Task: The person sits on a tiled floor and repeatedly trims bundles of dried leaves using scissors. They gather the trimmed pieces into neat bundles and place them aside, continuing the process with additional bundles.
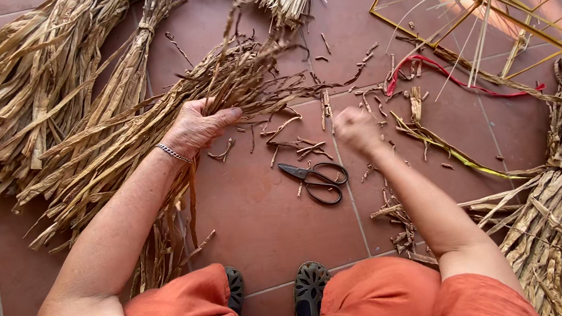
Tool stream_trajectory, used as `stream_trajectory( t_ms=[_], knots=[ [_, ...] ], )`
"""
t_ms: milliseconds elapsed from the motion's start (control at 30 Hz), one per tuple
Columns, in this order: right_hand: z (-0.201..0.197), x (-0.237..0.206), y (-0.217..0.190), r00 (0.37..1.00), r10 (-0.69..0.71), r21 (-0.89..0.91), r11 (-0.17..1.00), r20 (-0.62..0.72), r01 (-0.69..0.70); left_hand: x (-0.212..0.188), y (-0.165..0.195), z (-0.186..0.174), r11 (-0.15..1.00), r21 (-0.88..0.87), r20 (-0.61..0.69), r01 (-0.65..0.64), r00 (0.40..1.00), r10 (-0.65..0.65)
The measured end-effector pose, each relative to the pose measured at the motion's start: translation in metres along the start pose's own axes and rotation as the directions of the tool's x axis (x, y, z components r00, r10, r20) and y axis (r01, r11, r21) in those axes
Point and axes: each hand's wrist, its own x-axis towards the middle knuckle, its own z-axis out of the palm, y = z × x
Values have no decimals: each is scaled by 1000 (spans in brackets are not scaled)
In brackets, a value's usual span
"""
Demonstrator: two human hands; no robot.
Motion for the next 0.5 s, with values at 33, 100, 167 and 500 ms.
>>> stream_trajectory(
  t_ms=[33, 100, 167, 500],
  knots=[
    [14, -11, -10, 953, 78, 25, 996, 294, -89, -2, 2, -1, 1000, -20, 2, -14, 1000, 15],
    [38, -36, -28, 806, 52, -294, 943, 590, 154, -5, 5, -3, 997, -60, 3, -39, 999, 39],
    [50, -57, -36, 736, -3, -371, 863, 676, 343, -8, 6, -5, 995, -84, -1, -55, 998, 55],
    [46, -57, -37, 761, -152, -299, 858, 630, 418, -12, 5, -16, 974, -226, 17, -24, 999, 28]
  ],
)
